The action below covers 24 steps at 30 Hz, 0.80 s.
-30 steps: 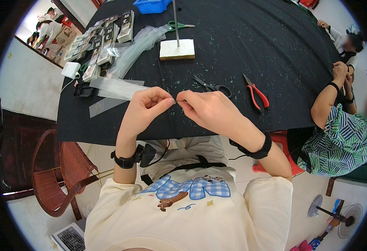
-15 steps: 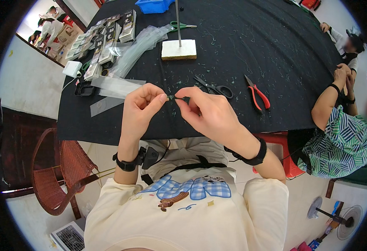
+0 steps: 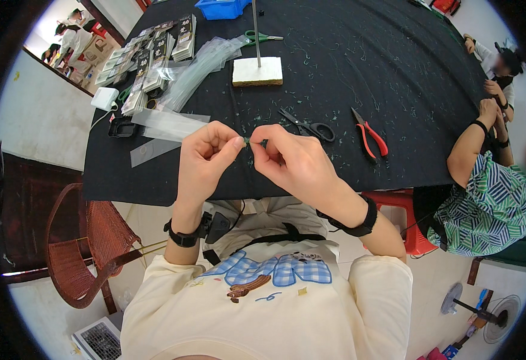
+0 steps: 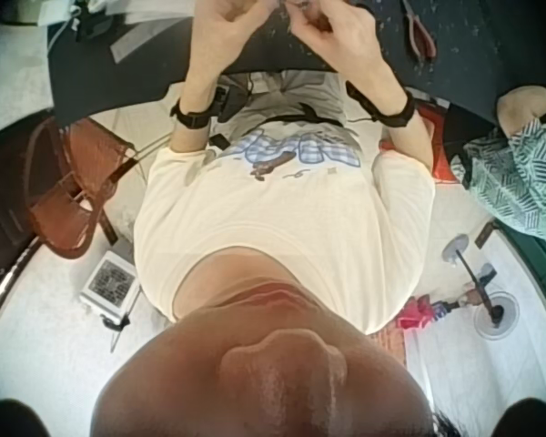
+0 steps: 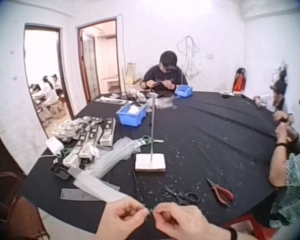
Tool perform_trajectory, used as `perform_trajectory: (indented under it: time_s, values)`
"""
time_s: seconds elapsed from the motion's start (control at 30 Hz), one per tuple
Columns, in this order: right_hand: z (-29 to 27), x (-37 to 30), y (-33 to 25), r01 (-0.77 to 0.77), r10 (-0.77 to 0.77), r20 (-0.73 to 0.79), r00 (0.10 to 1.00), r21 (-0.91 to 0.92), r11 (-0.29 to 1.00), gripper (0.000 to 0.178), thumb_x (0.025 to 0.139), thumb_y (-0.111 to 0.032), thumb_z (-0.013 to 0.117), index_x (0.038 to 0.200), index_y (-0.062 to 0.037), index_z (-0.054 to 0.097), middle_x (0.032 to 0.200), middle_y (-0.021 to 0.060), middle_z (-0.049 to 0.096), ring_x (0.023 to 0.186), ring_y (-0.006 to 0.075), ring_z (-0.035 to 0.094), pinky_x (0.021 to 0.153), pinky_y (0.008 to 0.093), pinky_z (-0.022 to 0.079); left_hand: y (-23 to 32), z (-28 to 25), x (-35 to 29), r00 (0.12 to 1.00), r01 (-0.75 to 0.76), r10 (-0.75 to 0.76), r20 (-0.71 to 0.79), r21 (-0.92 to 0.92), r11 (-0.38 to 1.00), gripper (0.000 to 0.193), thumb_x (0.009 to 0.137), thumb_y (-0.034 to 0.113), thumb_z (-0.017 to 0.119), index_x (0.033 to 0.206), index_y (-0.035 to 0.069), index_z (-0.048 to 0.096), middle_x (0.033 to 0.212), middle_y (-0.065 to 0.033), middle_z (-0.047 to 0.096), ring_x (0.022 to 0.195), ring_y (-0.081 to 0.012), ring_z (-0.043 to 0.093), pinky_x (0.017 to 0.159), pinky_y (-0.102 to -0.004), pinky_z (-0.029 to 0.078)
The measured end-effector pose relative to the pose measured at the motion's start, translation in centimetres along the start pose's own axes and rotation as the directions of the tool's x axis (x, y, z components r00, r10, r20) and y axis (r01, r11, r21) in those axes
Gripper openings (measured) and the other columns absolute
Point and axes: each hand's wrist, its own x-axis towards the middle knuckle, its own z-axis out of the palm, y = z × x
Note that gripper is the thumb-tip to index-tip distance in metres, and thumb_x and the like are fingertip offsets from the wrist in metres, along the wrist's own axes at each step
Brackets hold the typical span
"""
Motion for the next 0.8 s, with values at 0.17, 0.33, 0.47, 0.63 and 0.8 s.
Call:
perform_trajectory:
  time_s: [0.17, 0.33, 0.47, 0.63, 0.8]
  values:
    - [-0.02, 0.04, 0.08, 0.010, -0.010, 0.009, 1.000, 0.014, 1.000, 0.020, 0.070, 0.003, 0.063, 0.085, -0.0051, 0.052, 0.051, 0.0024, 0.048, 0.042, 0.0118, 0.051, 0.041, 0.0225, 0.040, 0.13, 0.09, -0.05, 1.000, 0.023, -0.023, 0.004, 0.008, 1.000, 0.008, 0.079, 0.005, 0.058, 0.073, 0.001, 0.054, 0.055, 0.0082, 0.043, 0.048, 0.0028, 0.029, 0.043, -0.0156, 0.021]
    - [-0.13, 0.00, 0.29, 0.040, -0.041, 0.011, 0.999, 0.021, 0.999, 0.021, 0.070, 0.004, 0.063, 0.086, -0.0047, 0.052, 0.050, 0.0021, 0.047, 0.041, 0.0099, 0.048, 0.042, 0.0212, 0.040, 0.13, 0.07, -0.06, 0.999, 0.035, -0.036, 0.015, 0.033, 0.999, 0.009, 0.079, 0.005, 0.059, 0.073, 0.001, 0.054, 0.054, 0.0085, 0.040, 0.049, 0.0023, 0.028, 0.044, -0.0162, 0.021]
    - [-0.43, 0.06, 0.09, -0.118, 0.122, -0.051, 0.991, 0.075, 0.990, 0.016, 0.073, 0.002, 0.062, 0.086, -0.0040, 0.054, 0.050, 0.0011, 0.048, 0.041, 0.0048, 0.045, 0.040, 0.0189, 0.036, 0.11, -0.18, -0.14, 0.999, 0.041, -0.041, -0.006, 0.049, 0.998, 0.008, 0.079, 0.006, 0.059, 0.074, 0.000, 0.055, 0.055, 0.0073, 0.045, 0.049, 0.0026, 0.030, 0.044, -0.0155, 0.023]
    - [-0.34, -0.26, 0.15, -0.265, 0.264, 0.032, 0.964, 0.181, 0.947, 0.011, 0.077, -0.003, 0.062, 0.086, -0.0032, 0.056, 0.050, -0.0005, 0.049, 0.042, 0.0022, 0.043, 0.040, 0.0182, 0.033, 0.10, -0.10, -0.12, 0.999, 0.034, -0.034, -0.027, 0.011, 0.999, 0.007, 0.080, 0.006, 0.058, 0.076, 0.000, 0.056, 0.058, 0.0061, 0.050, 0.050, 0.0029, 0.032, 0.044, -0.0146, 0.024]
    - [-0.12, -0.36, 0.03, -0.300, 0.284, 0.098, 0.954, 0.229, 0.926, 0.010, 0.077, -0.003, 0.061, 0.086, -0.0024, 0.056, 0.050, -0.0009, 0.049, 0.043, 0.0014, 0.041, 0.041, 0.0178, 0.030, -0.04, -0.14, -0.16, 0.999, 0.036, -0.036, -0.019, -0.011, 0.999, 0.007, 0.080, 0.006, 0.058, 0.079, -0.001, 0.057, 0.059, 0.0061, 0.050, 0.050, 0.0029, 0.032, 0.044, -0.0145, 0.024]
